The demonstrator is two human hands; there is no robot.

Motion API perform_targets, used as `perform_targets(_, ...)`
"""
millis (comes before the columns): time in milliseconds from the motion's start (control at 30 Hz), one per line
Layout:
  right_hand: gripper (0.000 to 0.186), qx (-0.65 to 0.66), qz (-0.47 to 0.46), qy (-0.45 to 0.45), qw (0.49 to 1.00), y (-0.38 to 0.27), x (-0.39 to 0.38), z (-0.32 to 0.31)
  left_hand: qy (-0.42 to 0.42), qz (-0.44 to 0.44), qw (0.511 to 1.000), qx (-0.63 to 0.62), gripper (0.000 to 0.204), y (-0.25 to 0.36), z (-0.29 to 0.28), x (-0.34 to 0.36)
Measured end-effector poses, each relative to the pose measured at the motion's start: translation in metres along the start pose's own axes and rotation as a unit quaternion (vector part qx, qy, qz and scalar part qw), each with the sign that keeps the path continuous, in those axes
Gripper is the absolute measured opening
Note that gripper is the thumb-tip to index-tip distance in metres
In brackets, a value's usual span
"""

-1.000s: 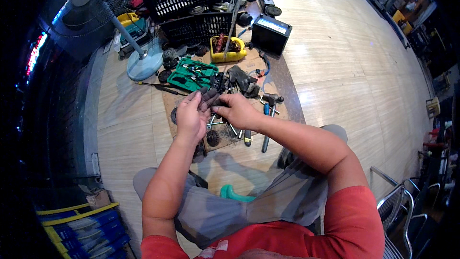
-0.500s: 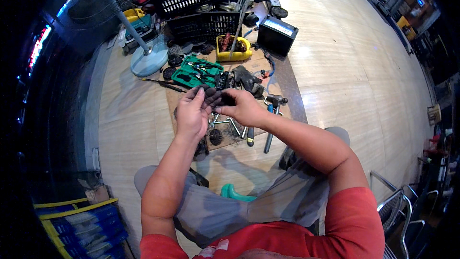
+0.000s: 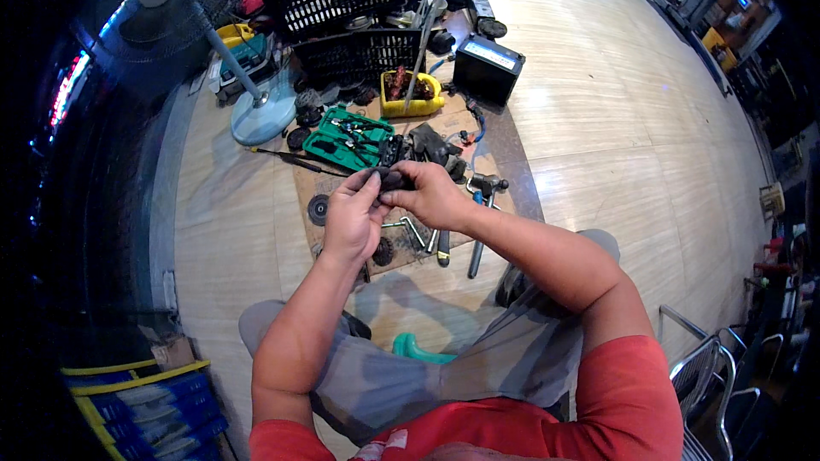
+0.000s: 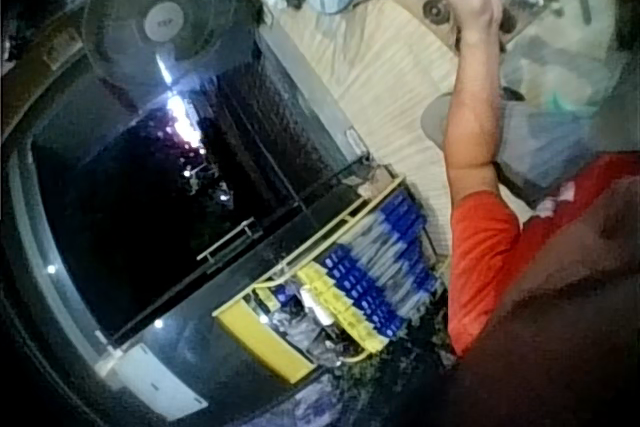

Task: The person fits a bearing onto a gear shaft and rotates the components by hand to check their movement while sitting at a cluttered workspace.

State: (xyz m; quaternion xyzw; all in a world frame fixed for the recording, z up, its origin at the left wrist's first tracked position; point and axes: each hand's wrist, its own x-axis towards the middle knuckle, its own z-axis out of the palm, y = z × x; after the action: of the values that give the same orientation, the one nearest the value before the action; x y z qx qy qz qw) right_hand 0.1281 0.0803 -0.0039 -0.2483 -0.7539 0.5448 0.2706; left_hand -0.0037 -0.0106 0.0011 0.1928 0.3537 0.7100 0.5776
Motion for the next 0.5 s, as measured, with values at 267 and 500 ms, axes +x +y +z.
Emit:
perform_targets(267,0.031,0.026,-0.026,-0.04,0.999,0.014,0.004,-0.01,0.011,-0.001,1.0,-0.006,0.018,-0.002,0.006,0.004)
perform_targets(500,0.045,0.052,0.001,-0.061,0.997,-0.003,0.013,-0.006,0.008,0.017,1.0,0.02,0.021,0.011,-0.011,0.011)
